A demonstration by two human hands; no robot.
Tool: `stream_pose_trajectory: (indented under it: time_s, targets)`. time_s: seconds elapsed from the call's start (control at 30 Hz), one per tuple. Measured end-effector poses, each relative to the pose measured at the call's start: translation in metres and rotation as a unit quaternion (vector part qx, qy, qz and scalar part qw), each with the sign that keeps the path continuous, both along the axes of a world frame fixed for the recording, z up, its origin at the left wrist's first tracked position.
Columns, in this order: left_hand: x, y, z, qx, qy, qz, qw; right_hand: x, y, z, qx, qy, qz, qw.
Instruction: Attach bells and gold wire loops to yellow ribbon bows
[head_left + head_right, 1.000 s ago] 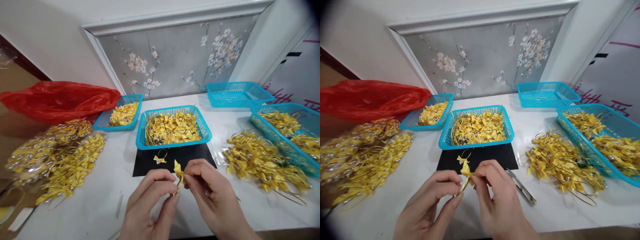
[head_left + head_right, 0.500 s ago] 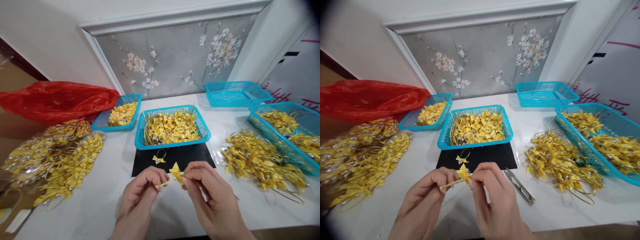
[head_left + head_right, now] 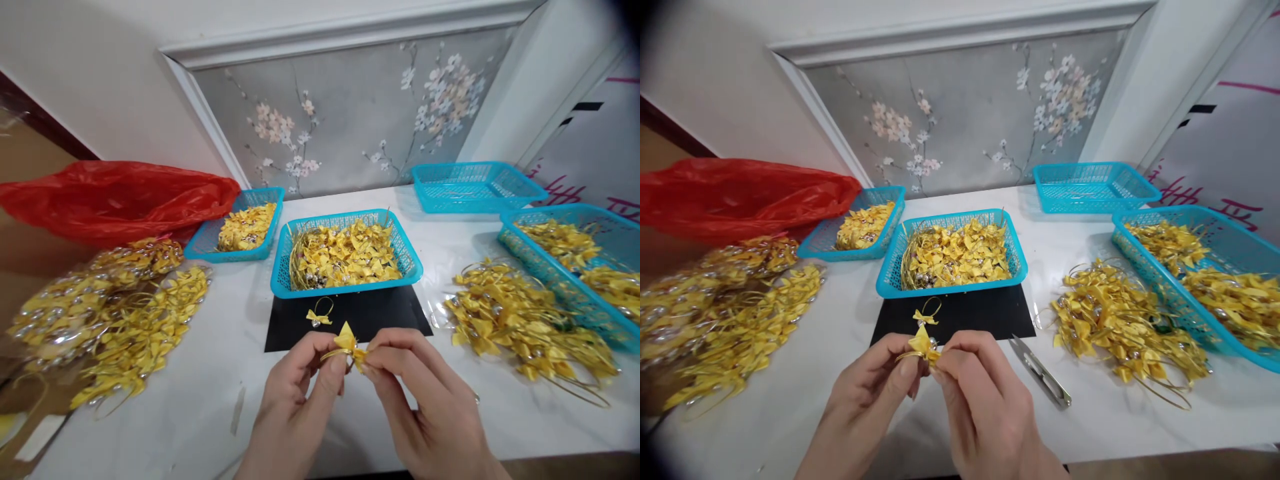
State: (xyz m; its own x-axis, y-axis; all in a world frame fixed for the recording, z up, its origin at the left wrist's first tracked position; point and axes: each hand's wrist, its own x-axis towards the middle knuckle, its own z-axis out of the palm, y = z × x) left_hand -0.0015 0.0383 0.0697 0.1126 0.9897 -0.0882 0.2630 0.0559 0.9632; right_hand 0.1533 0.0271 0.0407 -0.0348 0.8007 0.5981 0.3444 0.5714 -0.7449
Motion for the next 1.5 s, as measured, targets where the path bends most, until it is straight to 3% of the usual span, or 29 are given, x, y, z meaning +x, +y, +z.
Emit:
stream_pose_trajectory:
  time_s: [0.2, 0.4, 0.6, 0.73, 0.9, 1.13, 1.37, 1.5]
  targets:
    - [0.001, 0.002, 0.005, 0.001, 0.036, -0.030, 0.999, -0.002, -0.001, -0.001, 0.036, -0.029, 0.015, 0.999]
    - [0.001, 0.002, 0.010, -0.032, 0.060, -0.040, 0.997, -0.005, -0.002, -0.002, -0.011, 0.010, 0.002, 1.000]
    - [0.000, 0.002, 0.008, -0.031, 0.018, -0.036, 0.999, -0.001, 0.001, -0.001, 0.025, -0.030, 0.000, 0.999]
    - [-0.001, 0.001, 0.007, -0.034, -0.007, -0.012, 0.999, 0.001, 0.001, 0.007, 0.054, -0.033, 0.032, 0.997]
    - [-0.002, 0.002, 0.005, -0.032, -0.042, 0.002, 0.999, 0.007, 0.002, 0.011, -0.059, 0.049, 0.047, 0.996]
    - [0.000, 0.002, 0.009, -0.031, 0.023, -0.036, 0.999, 0.004, 0.006, 0.009, -0.178, 0.095, 0.109, 0.973]
    - [0.000, 0.005, 0.014, -0.074, -0.049, -0.080, 0.993, 0.004, 0.000, 0.013, -0.291, 0.209, 0.161, 0.920]
    - [0.001, 0.006, 0.013, -0.086, -0.083, -0.085, 0.989, 0.004, -0.001, 0.010, -0.302, 0.235, 0.172, 0.908]
